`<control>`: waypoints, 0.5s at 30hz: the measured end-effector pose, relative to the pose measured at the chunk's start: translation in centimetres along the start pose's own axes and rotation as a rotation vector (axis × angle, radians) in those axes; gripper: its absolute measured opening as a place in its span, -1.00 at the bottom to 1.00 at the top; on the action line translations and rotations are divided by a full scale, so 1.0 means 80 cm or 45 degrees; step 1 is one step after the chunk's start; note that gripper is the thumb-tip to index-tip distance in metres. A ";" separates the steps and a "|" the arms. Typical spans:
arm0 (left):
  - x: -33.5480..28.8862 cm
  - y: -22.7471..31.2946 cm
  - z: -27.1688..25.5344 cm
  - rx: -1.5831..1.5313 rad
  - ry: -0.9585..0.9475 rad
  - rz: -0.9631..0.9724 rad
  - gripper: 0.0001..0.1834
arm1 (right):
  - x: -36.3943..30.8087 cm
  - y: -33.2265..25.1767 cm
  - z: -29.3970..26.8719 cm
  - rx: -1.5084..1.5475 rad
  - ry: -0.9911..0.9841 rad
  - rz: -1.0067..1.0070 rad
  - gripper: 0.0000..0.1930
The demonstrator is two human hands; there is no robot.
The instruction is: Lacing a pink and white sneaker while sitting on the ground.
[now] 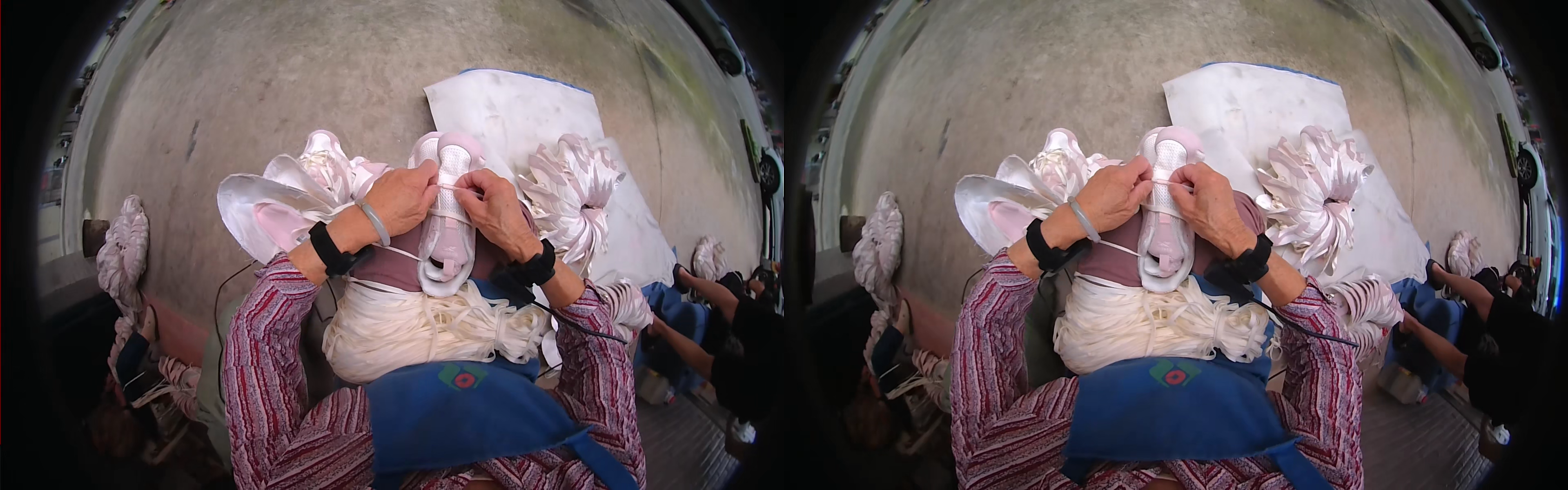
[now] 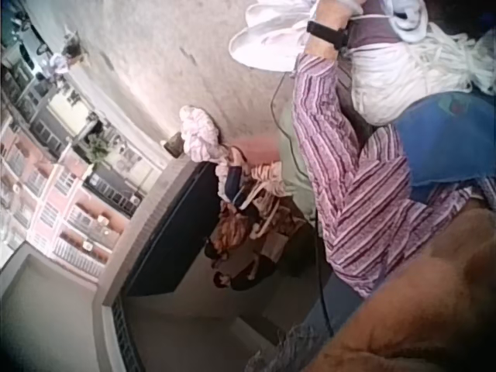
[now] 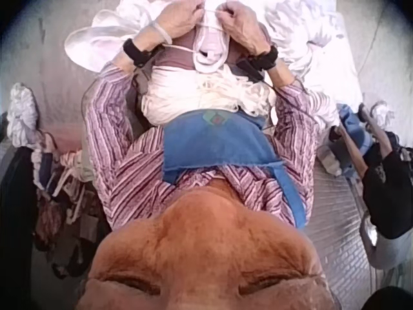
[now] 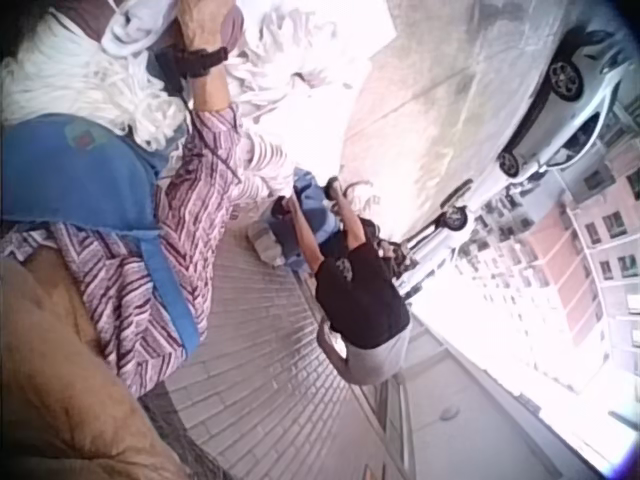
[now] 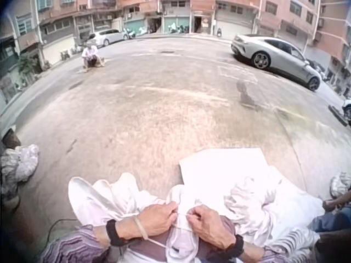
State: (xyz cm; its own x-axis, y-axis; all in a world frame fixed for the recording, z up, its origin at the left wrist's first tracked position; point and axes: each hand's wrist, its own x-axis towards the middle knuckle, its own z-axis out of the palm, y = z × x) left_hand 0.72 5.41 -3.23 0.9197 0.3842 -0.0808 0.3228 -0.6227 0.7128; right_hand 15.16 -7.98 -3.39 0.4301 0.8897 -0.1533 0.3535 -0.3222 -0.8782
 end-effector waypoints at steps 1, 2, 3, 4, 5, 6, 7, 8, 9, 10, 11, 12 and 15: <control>0.000 0.002 -0.003 0.019 0.012 -0.008 -0.81 | 0.003 -0.005 0.001 -0.026 0.009 -0.039 -0.84; -0.002 0.004 -0.004 0.085 -0.035 -0.003 -0.83 | 0.000 -0.007 0.001 0.000 -0.003 -0.008 -0.84; 0.002 0.004 -0.008 0.170 -0.065 0.008 -0.85 | 0.000 -0.006 0.000 0.026 -0.008 -0.003 -0.84; 0.001 0.005 -0.012 0.198 -0.094 0.059 -0.84 | 0.000 -0.001 0.003 0.049 0.000 -0.011 -0.83; 0.007 0.004 -0.007 0.224 -0.120 0.121 -0.84 | -0.002 0.001 0.000 0.004 0.017 -0.007 -0.84; 0.007 -0.002 -0.001 0.313 -0.123 0.211 -0.82 | -0.004 -0.001 -0.001 -0.049 0.015 -0.068 -0.84; 0.010 0.006 -0.005 0.395 -0.187 0.270 -0.80 | -0.006 0.002 -0.004 -0.062 0.006 -0.060 -0.84; 0.016 0.013 -0.003 0.428 -0.210 0.317 -0.80 | -0.008 0.011 -0.008 -0.056 0.000 -0.022 -0.84; 0.014 0.012 -0.003 0.461 -0.242 0.342 -0.79 | -0.008 0.018 -0.003 -0.041 -0.023 0.017 -0.84; 0.014 0.011 0.001 0.494 -0.266 0.344 -0.79 | -0.012 0.017 0.000 0.010 -0.022 0.047 -0.83; 0.015 0.010 0.001 0.517 -0.293 0.357 -0.79 | -0.014 0.012 -0.001 0.054 -0.014 0.087 -0.83; 0.012 0.010 -0.003 0.544 -0.270 0.348 -0.79 | -0.016 0.003 -0.003 0.040 -0.016 0.089 -0.83; 0.007 0.010 -0.005 0.493 -0.223 0.369 -0.81 | -0.016 0.000 0.002 0.047 -0.015 0.082 -0.83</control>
State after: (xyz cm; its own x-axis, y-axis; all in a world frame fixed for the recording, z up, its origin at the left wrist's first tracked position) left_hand 1.42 5.40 -2.41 0.9966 0.0591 -0.0577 0.0778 -0.9063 0.4154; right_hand 14.52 -9.04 -3.27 0.4412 0.8713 -0.2148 0.2944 -0.3666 -0.8826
